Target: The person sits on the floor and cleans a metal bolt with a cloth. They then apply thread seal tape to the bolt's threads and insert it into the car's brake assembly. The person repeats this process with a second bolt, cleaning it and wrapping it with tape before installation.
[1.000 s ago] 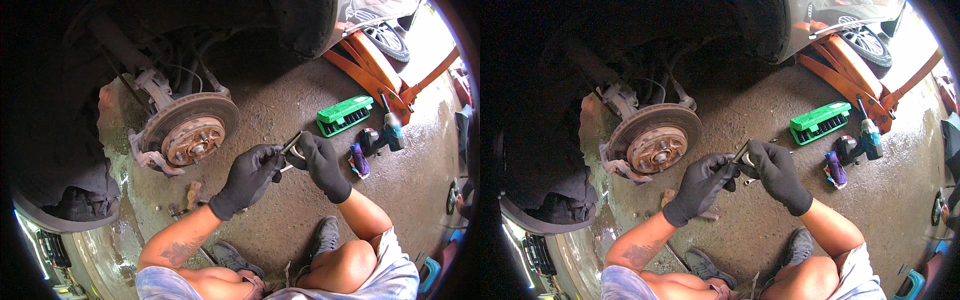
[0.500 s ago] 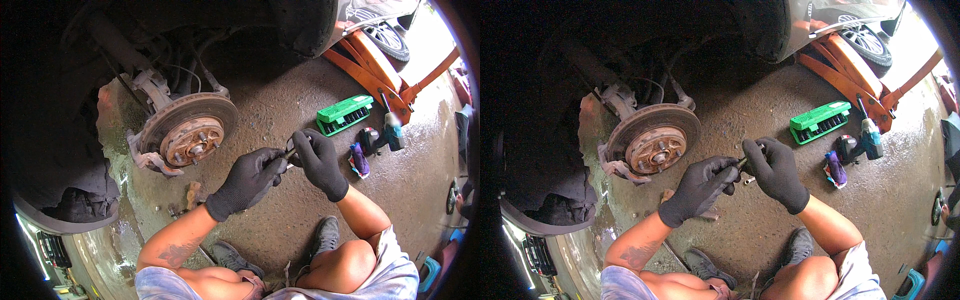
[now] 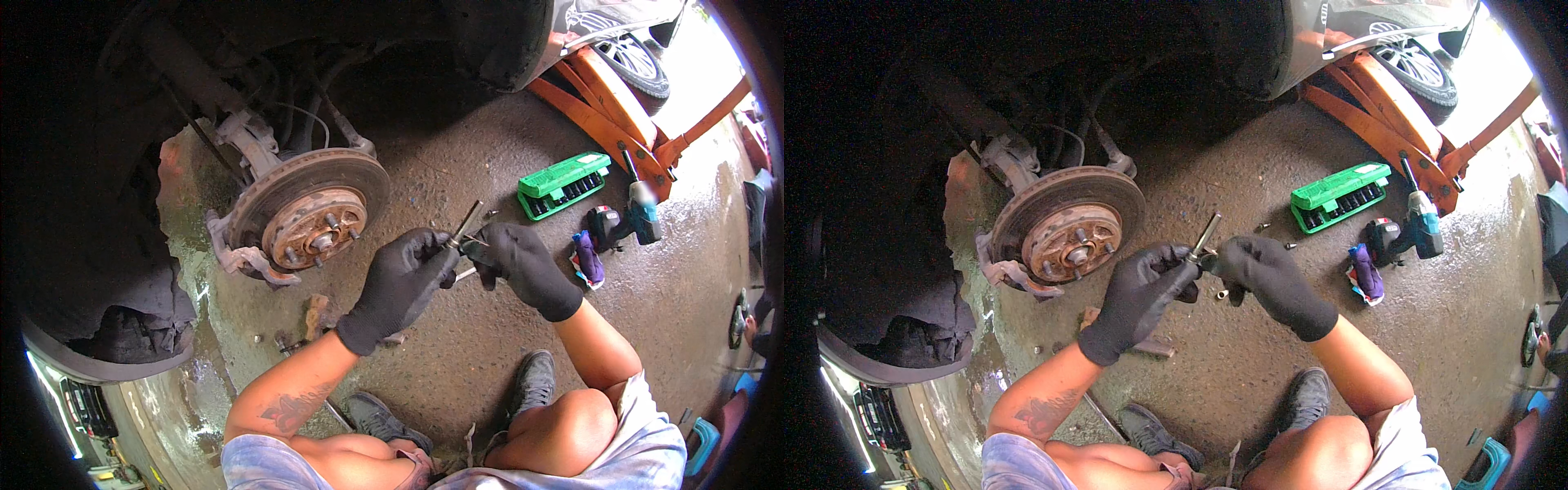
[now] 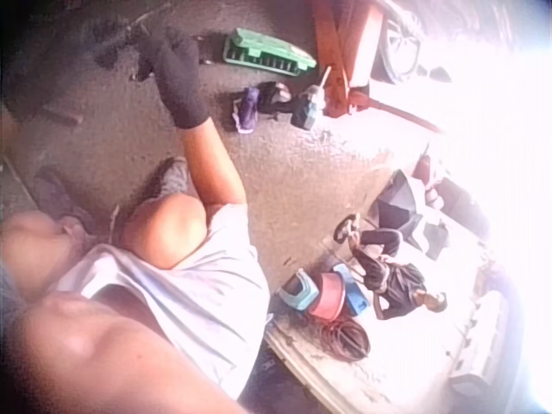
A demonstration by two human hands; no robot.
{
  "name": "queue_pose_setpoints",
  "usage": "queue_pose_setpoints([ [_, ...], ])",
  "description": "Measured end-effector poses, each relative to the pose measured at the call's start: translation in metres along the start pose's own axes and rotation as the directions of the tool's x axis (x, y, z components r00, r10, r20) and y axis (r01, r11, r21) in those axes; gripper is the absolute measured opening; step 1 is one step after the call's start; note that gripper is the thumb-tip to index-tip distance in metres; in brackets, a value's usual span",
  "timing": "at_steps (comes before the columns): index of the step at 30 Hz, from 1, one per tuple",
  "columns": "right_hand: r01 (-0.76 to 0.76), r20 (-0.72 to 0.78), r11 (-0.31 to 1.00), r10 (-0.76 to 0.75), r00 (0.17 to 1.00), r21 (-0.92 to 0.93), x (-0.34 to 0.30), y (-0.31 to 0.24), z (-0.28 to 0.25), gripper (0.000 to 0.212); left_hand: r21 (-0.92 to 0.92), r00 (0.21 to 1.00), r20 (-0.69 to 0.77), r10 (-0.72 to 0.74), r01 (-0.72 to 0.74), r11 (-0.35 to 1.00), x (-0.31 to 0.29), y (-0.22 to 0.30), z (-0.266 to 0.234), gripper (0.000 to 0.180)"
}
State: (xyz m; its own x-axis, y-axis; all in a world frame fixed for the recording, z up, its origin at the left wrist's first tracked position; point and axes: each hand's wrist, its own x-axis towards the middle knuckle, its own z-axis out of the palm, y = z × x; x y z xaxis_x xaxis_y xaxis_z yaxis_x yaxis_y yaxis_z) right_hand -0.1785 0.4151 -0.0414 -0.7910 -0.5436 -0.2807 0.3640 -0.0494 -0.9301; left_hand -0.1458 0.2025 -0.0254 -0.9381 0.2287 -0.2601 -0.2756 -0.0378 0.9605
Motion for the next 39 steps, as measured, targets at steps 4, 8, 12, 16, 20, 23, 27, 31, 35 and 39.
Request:
queue_pose_setpoints([
  [4, 0.128, 0.102, 0.982, -0.115, 0.988, -0.139, -0.007, 0.006, -0.008, 0.033, -0.045, 0.998, 0.031, -0.049, 0.050, 0.998, 0.003, 0.002, -0.014, 0.026],
  [8, 0.311, 0.120, 0.934, -0.293, 0.949, -0.178, -0.007, -0.003, -0.004, 0.043, -0.040, 0.999, 0.030, -0.025, 0.026, 0.999, 0.000, -0.002, -0.016, 0.027],
  [12, 0.465, 0.179, 0.791, -0.430, 0.885, -0.398, -0.004, 0.002, -0.009, 0.044, -0.003, 1.000, 0.003, -0.006, 0.006, 1.000, -0.002, 0.004, -0.009, 0.020],
  [16, 0.509, 0.218, 0.700, -0.467, 0.857, -0.501, -0.003, -0.009, -0.006, 0.040, -0.020, 1.000, 0.018, 0.004, -0.003, 1.000, -0.005, 0.009, -0.006, 0.020],
  [20, 0.560, 0.225, 0.635, -0.532, 0.816, -0.531, -0.002, -0.016, 0.000, 0.034, 0.104, 0.999, 0.021, 0.026, -0.028, 0.994, -0.005, 0.010, -0.009, 0.019],
  [23, 0.510, 0.225, 0.653, -0.473, 0.852, -0.560, -0.005, -0.023, 0.003, 0.034, 0.114, 0.999, 0.005, 0.043, -0.043, 0.993, -0.004, 0.009, -0.007, 0.022],
  [27, 0.490, 0.192, 0.668, -0.470, 0.861, -0.560, -0.005, -0.023, 0.006, 0.036, 0.182, 0.993, 0.008, 0.115, -0.115, 0.977, -0.004, 0.001, -0.006, 0.024],
  [31, 0.498, 0.145, 0.652, -0.517, 0.844, -0.572, -0.001, -0.013, 0.004, 0.035, 0.129, 0.997, 0.010, 0.075, -0.076, 0.989, -0.005, 0.007, 0.001, 0.028],
  [35, 0.497, 0.143, 0.667, -0.512, 0.847, -0.555, -0.002, -0.015, 0.006, 0.032, 0.073, 0.998, -0.024, 0.062, -0.060, 0.996, -0.005, 0.009, 0.009, 0.033],
  [39, 0.494, 0.111, 0.689, -0.522, 0.846, -0.530, -0.001, -0.015, 0.008, 0.031, 0.112, 0.994, -0.048, 0.097, -0.091, 0.990, -0.004, 0.005, 0.013, 0.026],
])
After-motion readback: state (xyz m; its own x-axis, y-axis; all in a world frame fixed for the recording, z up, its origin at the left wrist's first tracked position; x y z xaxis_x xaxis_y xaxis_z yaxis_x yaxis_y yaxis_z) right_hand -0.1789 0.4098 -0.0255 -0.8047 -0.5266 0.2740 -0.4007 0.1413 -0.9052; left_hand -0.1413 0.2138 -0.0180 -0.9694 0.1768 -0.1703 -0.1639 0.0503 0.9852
